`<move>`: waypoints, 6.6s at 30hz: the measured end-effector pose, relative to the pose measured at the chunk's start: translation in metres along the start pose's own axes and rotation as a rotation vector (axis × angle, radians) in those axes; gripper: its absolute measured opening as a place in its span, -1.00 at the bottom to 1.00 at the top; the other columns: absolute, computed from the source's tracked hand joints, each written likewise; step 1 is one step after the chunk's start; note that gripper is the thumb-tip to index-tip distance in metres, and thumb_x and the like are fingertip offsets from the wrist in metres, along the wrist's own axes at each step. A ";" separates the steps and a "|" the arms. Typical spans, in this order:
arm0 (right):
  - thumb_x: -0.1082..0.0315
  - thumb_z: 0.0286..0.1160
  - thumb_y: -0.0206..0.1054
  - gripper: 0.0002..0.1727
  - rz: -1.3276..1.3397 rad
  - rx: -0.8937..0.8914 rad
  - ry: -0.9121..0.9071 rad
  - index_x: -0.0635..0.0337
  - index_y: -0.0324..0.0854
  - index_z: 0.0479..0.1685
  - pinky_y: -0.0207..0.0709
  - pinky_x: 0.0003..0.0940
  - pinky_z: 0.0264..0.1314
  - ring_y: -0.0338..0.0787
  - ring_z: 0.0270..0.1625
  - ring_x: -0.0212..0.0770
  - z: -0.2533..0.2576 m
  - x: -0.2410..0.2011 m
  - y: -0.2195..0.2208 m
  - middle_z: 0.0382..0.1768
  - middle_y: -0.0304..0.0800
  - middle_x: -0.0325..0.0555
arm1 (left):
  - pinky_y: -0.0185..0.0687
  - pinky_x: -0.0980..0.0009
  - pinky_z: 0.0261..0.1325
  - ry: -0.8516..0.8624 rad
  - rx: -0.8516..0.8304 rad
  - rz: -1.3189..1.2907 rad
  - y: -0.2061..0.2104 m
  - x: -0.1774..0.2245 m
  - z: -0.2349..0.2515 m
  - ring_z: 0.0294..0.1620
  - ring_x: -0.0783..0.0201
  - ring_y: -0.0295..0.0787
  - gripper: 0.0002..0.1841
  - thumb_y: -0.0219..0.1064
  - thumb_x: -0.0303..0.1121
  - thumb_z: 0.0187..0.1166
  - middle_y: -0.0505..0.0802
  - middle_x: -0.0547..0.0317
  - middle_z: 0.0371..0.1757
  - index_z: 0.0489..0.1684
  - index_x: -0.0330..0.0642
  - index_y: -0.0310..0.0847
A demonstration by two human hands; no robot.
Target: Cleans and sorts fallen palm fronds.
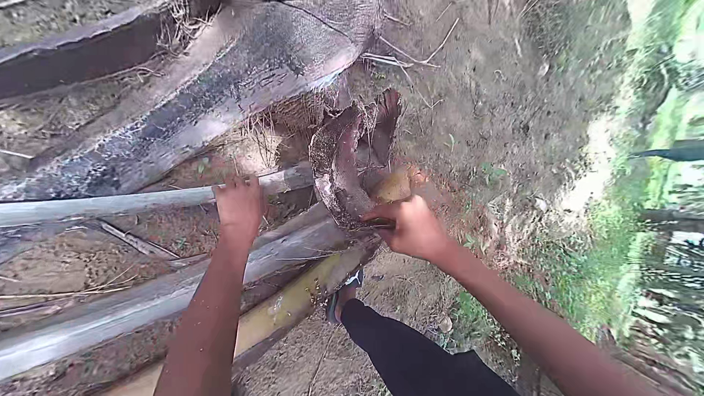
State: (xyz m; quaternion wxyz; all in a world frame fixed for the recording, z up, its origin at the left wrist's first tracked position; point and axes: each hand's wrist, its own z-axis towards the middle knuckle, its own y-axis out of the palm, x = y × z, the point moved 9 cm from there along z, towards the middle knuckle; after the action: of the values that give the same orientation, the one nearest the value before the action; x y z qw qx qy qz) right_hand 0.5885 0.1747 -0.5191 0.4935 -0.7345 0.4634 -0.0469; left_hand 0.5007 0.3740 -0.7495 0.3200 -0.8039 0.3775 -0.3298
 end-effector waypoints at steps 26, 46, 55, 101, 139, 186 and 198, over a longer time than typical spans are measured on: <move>0.32 0.18 0.58 -0.86 0.001 0.022 0.006 0.19 0.80 -0.56 0.46 0.09 -0.47 0.69 -0.57 -0.05 -0.090 0.003 -0.160 -0.68 0.70 -0.06 | 0.66 -0.36 0.01 0.231 0.276 -0.006 -0.112 -0.044 -0.350 0.06 -0.46 0.86 -0.63 0.30 -0.51 0.38 0.88 -0.40 0.08 0.14 -0.44 0.76; 0.09 0.39 0.58 -0.62 -0.012 -0.249 0.287 0.31 0.86 -0.23 0.55 0.29 0.12 0.82 -0.11 0.10 0.060 0.072 -0.059 -0.26 0.87 0.17 | 0.45 -0.44 0.32 -0.041 0.313 -0.061 -0.024 -0.118 -0.250 0.43 -0.49 0.63 -0.62 0.16 -0.59 0.68 0.73 -0.39 0.41 0.45 -0.40 0.58; -0.18 0.80 -0.12 -0.28 0.116 0.253 0.346 0.14 0.87 -0.22 0.56 0.13 0.18 0.89 -0.11 -0.13 0.122 0.095 -0.057 -0.24 0.96 -0.10 | 0.35 -0.38 0.50 -0.153 0.212 -0.226 0.066 -0.051 -0.177 0.53 -0.50 0.51 -0.60 0.23 -0.65 0.60 0.64 -0.40 0.52 0.42 -0.42 0.57; -0.22 0.84 -0.17 -0.21 -0.171 -0.490 -0.211 0.37 0.69 0.26 0.43 0.53 0.31 0.71 0.32 0.50 0.173 -0.159 0.197 0.17 0.76 0.47 | 0.28 -0.51 0.47 -0.502 -0.485 -0.131 -0.018 -0.266 -0.165 0.56 -0.40 0.52 -0.24 -0.13 0.26 0.80 0.69 -0.42 0.43 0.32 -0.31 0.69; -0.13 0.87 -0.24 -0.27 -0.265 -0.365 0.155 0.30 0.71 0.26 0.13 0.15 0.75 0.69 0.46 0.20 0.048 -0.072 0.248 0.14 0.86 0.25 | 0.41 -0.36 0.49 -0.423 -0.080 -0.250 0.061 -0.215 -0.235 0.53 -0.39 0.57 -0.56 0.21 -0.18 0.77 0.71 -0.38 0.43 0.43 -0.30 0.64; -0.12 0.77 0.04 -0.32 -0.119 -0.593 0.115 0.47 0.70 -0.01 0.48 0.25 0.38 0.74 0.30 0.32 0.001 -0.096 0.188 0.07 0.77 0.40 | 0.57 -0.39 0.27 -0.105 -0.472 0.166 -0.091 -0.271 -0.222 0.31 -0.47 0.70 -0.64 0.30 -0.45 0.63 0.77 -0.49 0.24 0.37 -0.33 0.64; -0.13 0.70 0.20 -0.32 -0.151 -0.653 0.229 0.40 0.62 0.36 0.34 0.17 0.63 0.58 0.55 0.25 0.030 -0.110 0.222 0.40 0.66 0.36 | 0.46 -0.42 0.40 0.000 0.056 -0.106 -0.048 -0.240 -0.293 0.52 -0.45 0.56 -0.19 0.67 -0.43 0.21 0.66 -0.42 0.48 0.62 -0.26 0.47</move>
State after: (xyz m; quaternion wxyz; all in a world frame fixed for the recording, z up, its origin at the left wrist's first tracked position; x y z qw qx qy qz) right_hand 0.4017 0.2567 -0.6624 0.1727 -0.8757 0.4507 -0.0146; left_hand 0.1737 0.5174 -0.6126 0.3243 -0.8136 0.3251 -0.3567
